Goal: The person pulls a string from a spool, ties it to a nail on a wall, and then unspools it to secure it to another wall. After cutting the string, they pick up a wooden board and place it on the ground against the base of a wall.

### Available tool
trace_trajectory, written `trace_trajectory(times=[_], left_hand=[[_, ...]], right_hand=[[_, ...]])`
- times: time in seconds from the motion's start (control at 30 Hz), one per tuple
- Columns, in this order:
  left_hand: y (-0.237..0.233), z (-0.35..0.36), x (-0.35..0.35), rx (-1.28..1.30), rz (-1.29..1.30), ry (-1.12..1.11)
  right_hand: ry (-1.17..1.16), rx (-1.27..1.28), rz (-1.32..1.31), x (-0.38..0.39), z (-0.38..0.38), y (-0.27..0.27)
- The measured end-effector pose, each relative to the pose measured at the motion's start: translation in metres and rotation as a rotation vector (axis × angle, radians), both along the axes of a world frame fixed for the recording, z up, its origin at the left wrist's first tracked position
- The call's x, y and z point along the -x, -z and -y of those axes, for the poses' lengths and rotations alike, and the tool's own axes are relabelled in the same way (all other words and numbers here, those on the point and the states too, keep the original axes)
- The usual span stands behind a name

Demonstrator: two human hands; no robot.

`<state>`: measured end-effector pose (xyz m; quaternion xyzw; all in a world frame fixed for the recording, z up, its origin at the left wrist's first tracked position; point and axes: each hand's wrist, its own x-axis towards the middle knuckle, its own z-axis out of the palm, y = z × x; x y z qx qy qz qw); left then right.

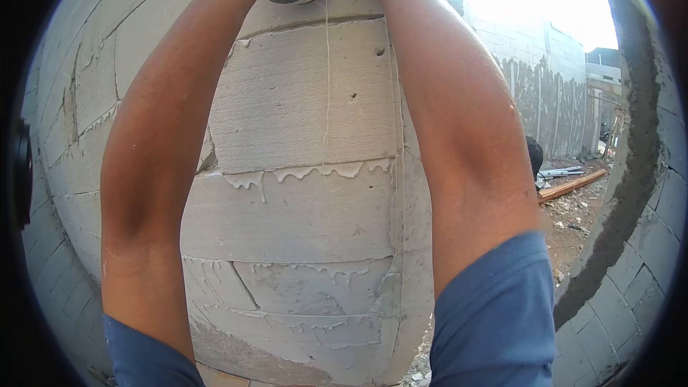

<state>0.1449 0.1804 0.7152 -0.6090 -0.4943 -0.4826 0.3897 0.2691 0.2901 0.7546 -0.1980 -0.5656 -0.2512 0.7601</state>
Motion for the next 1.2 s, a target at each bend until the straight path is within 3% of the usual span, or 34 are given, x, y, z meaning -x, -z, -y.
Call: trace_trajectory(times=[0.17, 0.2, 0.3, 0.33, 0.43, 0.53, 0.63, 0.67, 0.77, 0.87, 0.97, 1.07, 1.2], left_hand=[[0.021, -0.004, 0.002, 0.085, 0.15, 0.263], [-0.001, -0.037, 0.024, -0.071, -0.511, -0.221], [0.031, -0.016, 0.001, 0.275, 0.225, 0.416], [0.047, -0.01, 0.002, 0.214, 0.185, 0.473], [0.063, -0.014, 0.014, 0.297, 0.186, 0.489], [0.099, -0.015, 0.023, 0.256, 0.035, 0.432], [0.135, -0.007, 0.023, 0.146, -0.124, 0.025], [0.145, -0.004, 0.022, 0.11, -0.104, 0.012], [0.145, -0.003, 0.018, 0.113, -0.109, -0.012], [0.148, -0.003, 0.02, 0.088, -0.132, -0.027], [0.157, 0.009, 0.037, 0.225, -0.019, 0.209], [0.191, 0.023, 0.054, 0.321, 0.068, 0.397], [0.253, 0.034, 0.067, 0.326, 0.035, 0.396]], right_hand=[[0.068, -0.018, -0.062, 0.007, 0.001, 0.009], [0.119, -0.003, -0.108, 0.009, -0.006, 0.005], [0.002, 0.168, 0.165, 0.002, 0.019, 0.026], [0.058, 0.286, 0.241, 0.0, 0.028, 0.034], [-0.315, 0.431, 0.243, 0.002, 0.046, 0.077], [-0.977, 0.572, 0.152, 0.018, 0.06, 0.114], [-1.245, 0.489, 0.031, 0.028, 0.059, 0.141], [-1.34, 0.52, 0.004, 0.029, 0.053, 0.147], [-1.42, 0.407, 0.014, 0.032, 0.039, 0.154], [-1.295, 0.403, -0.028, 0.04, 0.046, 0.151], [-1.232, 0.464, -0.011, 0.042, 0.06, 0.164], [-1.389, 0.53, 0.026, 0.049, 0.076, 0.191], [-1.643, 0.558, -0.001, 0.061, 0.08, 0.22]])
